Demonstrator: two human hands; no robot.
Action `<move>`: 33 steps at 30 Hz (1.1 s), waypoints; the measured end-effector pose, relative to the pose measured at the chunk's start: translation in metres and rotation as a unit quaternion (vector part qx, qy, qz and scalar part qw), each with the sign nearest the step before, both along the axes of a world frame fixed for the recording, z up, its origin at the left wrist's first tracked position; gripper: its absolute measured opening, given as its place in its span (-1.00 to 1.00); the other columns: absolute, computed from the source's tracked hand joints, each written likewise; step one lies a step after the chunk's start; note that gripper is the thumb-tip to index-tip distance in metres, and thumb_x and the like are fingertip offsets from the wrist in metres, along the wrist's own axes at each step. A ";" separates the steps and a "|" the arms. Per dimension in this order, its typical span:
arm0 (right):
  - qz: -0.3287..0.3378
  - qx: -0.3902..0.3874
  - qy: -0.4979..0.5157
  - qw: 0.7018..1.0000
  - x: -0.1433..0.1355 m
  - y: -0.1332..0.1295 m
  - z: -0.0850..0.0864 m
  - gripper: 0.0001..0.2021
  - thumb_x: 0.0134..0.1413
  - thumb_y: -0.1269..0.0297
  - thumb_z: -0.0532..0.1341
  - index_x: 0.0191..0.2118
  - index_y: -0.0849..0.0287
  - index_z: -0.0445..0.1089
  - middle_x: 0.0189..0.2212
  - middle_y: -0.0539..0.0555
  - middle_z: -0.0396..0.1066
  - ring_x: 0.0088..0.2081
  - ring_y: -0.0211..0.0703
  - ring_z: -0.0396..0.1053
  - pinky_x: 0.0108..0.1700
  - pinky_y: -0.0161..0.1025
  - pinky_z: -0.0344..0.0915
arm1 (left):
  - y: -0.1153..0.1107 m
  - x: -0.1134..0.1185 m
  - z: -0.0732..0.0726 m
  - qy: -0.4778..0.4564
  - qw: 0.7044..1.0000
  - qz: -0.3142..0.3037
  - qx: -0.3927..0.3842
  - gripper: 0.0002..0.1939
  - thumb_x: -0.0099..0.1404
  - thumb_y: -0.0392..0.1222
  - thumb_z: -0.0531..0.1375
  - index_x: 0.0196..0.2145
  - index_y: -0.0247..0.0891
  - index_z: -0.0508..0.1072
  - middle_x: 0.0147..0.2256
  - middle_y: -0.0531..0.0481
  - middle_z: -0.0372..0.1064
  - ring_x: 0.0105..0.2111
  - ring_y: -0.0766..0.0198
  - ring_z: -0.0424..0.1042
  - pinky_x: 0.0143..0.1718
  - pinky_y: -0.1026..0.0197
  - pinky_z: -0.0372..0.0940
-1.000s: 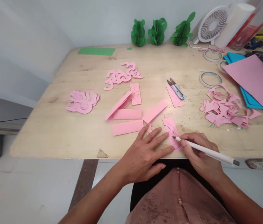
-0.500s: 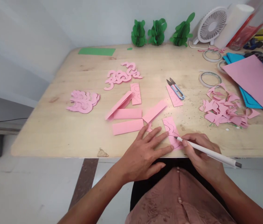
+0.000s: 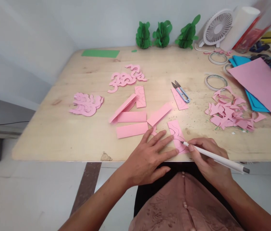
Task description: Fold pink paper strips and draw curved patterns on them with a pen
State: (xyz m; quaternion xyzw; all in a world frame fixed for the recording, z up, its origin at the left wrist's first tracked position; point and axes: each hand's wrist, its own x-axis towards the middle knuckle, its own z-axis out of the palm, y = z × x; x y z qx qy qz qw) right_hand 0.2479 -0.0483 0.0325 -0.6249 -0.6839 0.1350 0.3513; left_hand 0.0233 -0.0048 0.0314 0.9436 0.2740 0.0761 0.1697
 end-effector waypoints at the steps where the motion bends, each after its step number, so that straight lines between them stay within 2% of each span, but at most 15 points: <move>1: 0.001 0.002 -0.003 1.000 0.000 0.000 0.000 -0.89 0.19 0.25 0.17 -0.32 0.08 0.43 -0.40 0.02 0.51 -0.32 -0.12 0.43 -0.25 -0.16 0.31 | 0.000 0.000 0.000 0.000 1.000 0.000 -0.001 -0.53 0.39 0.04 0.07 0.22 0.01 0.26 0.32 -0.03 0.05 0.36 -0.03 -0.09 0.34 -0.29 -0.29; 12: 0.032 0.050 -0.036 0.998 0.003 -0.001 -0.002 -0.95 0.17 0.33 0.19 -0.30 0.12 0.40 -0.41 -0.01 0.51 -0.34 -0.18 0.42 -0.24 -0.20 0.30 | 0.000 0.000 -0.001 -0.003 1.000 -0.001 0.002 -0.53 0.38 0.04 0.09 0.22 0.01 0.26 0.32 -0.02 0.06 0.35 -0.04 -0.07 0.34 -0.29 -0.29; 33: 0.048 0.071 -0.064 0.994 -0.001 -0.001 0.005 -0.96 0.16 0.40 0.19 -0.32 0.15 0.37 -0.45 -0.02 0.48 -0.42 -0.24 0.40 -0.27 -0.23 0.26 | 0.000 0.000 -0.003 -0.012 1.000 0.001 0.004 -0.53 0.37 0.02 0.11 0.20 0.00 0.28 0.33 -0.03 0.05 0.36 -0.03 -0.09 0.34 -0.28 -0.29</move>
